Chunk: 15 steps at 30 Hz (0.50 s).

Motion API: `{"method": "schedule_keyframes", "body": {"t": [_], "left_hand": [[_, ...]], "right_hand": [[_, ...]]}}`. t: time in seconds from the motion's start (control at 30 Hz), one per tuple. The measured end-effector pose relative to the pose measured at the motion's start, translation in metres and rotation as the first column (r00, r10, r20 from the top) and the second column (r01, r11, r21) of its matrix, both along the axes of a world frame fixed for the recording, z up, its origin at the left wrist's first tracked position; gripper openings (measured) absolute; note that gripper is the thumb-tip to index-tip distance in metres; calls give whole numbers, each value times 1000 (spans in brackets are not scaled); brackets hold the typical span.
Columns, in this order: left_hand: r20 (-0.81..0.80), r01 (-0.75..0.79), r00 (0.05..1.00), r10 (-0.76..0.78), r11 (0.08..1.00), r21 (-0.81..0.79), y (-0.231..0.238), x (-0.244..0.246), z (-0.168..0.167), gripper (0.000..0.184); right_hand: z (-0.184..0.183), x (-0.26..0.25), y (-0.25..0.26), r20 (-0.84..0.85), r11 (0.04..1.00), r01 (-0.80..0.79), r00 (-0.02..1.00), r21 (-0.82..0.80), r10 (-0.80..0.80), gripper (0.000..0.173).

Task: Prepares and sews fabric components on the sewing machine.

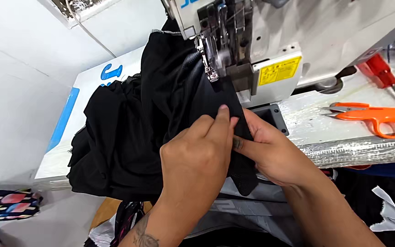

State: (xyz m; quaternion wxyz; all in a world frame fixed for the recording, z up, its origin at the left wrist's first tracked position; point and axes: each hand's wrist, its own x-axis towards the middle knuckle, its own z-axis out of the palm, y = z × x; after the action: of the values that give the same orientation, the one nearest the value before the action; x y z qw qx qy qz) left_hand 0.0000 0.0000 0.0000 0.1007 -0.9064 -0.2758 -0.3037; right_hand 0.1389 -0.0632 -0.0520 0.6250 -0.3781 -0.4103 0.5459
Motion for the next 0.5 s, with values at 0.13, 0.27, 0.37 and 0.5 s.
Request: {"method": "schedule_keyframes", "body": {"t": [0.13,0.27,0.37,0.5], "left_hand": [[4,-73,997,74,993,-89,-10,-23,-5,24],[41,-121,991,131,973,-195,-8,-68,-5,29],[285,-26,955,85,978,-205,3,-79,-5,30],[764,464,644,46,771,-437,4,-53,-8,24]], "right_hand": [[-4,-6,-11,169,998,69,983,0,-68,46],[-6,-16,-31,208,997,68,976,-26,-61,50],[-5,-25,-42,173,995,83,982,-50,-73,50],[-4,-35,-51,155,989,121,982,-84,-107,47]]}}
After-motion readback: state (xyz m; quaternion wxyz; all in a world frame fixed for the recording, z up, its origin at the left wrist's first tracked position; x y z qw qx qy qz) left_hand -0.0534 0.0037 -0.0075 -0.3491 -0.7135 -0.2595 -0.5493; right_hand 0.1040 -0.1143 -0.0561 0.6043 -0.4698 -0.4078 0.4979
